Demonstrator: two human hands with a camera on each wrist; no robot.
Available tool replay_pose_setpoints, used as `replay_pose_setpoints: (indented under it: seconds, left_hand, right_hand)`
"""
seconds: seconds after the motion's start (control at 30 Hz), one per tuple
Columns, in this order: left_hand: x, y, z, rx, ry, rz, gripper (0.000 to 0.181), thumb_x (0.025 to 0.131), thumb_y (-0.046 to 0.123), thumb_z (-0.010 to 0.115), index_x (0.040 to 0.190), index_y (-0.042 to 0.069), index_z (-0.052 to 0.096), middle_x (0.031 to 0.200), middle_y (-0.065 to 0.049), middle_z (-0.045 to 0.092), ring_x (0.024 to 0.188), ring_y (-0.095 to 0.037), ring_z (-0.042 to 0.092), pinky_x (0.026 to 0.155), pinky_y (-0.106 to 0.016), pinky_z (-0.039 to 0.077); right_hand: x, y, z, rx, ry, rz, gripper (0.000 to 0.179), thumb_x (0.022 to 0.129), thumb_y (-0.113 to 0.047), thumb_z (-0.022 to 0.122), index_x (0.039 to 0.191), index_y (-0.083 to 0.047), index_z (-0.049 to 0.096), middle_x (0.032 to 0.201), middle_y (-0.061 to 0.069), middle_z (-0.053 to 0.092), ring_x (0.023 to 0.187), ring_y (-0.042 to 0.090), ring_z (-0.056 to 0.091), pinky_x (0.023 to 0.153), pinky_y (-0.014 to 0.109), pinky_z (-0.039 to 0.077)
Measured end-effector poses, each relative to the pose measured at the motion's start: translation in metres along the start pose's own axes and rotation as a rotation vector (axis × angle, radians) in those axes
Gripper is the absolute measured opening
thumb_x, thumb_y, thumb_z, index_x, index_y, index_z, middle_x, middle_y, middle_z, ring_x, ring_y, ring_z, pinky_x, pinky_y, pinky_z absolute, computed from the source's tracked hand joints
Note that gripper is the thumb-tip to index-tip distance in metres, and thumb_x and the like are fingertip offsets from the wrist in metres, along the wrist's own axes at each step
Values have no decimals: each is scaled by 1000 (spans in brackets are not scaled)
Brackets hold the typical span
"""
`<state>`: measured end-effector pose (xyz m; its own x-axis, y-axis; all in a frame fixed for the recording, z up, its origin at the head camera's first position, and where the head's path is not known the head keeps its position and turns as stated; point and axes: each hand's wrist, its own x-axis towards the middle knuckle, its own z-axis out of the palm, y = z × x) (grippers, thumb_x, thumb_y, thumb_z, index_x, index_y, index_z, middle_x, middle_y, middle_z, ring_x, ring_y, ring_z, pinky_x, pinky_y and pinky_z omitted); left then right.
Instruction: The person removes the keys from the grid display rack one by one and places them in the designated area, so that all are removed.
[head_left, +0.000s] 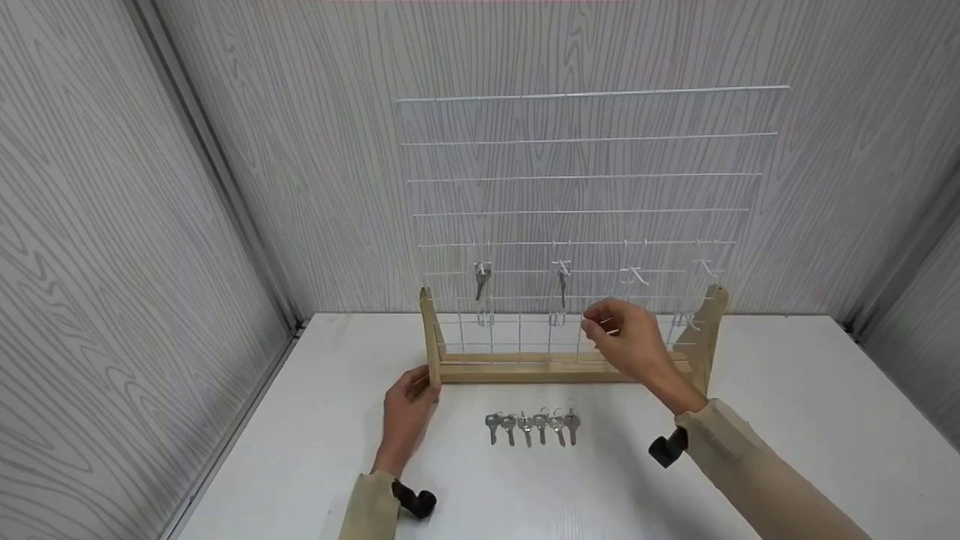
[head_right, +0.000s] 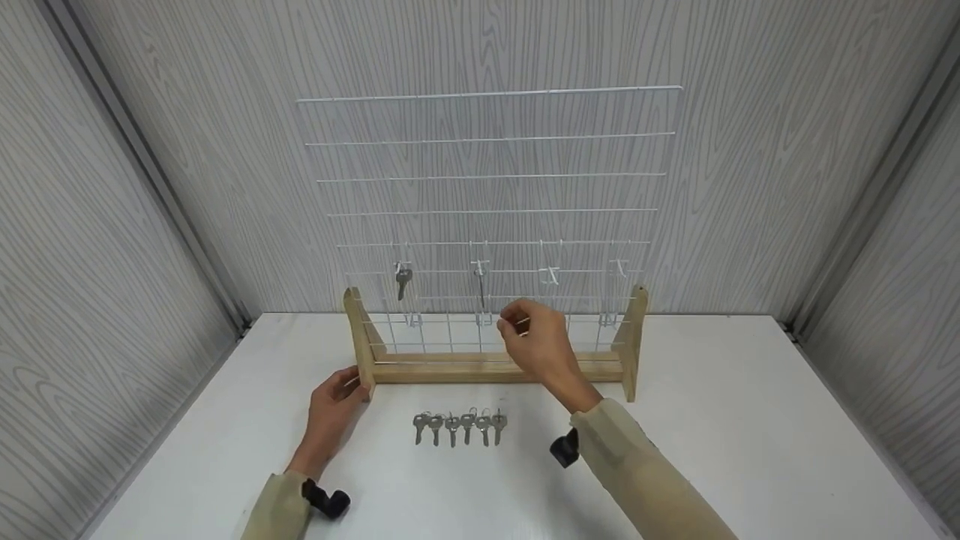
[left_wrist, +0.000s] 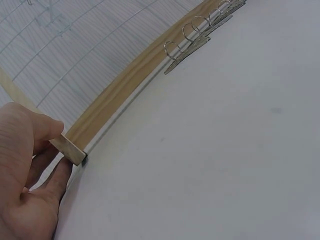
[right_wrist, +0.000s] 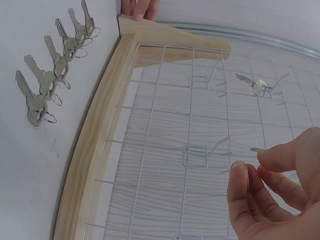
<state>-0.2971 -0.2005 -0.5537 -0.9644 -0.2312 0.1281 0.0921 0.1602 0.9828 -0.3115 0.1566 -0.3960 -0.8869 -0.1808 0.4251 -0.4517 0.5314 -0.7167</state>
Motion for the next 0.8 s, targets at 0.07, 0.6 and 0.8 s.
replay_pose_setpoints:
  seconds: [0.07, 0.6, 0.8]
  left_hand:
    - [0, 0, 0, 0, 2, -2, 41, 104, 12, 68, 144, 4, 63, 146, -21, 64, 139, -36, 61, 109, -41, 58]
    - [1, 1, 1, 8, -5, -6, 41, 105, 13, 68, 144, 6, 63, 147, -18, 64, 139, -34, 60, 110, -40, 58]
    - [1, 0, -1, 5, -5, -3, 41, 104, 11, 68, 143, 5, 63, 147, -19, 63, 140, -34, 60, 109, -39, 58]
  right_hand:
    - [3, -2, 1, 6, 13, -5, 15, 102, -10, 71, 113, -2, 76, 103, 12, 78, 90, 25, 77, 75, 24, 61]
    - [32, -23, 6, 117, 108, -7, 23, 105, -12, 67, 123, 0, 74, 113, 18, 76, 101, 33, 76, 75, 15, 59]
    - [39, -26, 7, 166, 119, -16, 23, 107, -12, 65, 124, 1, 73, 113, 19, 75, 99, 36, 75, 72, 16, 60]
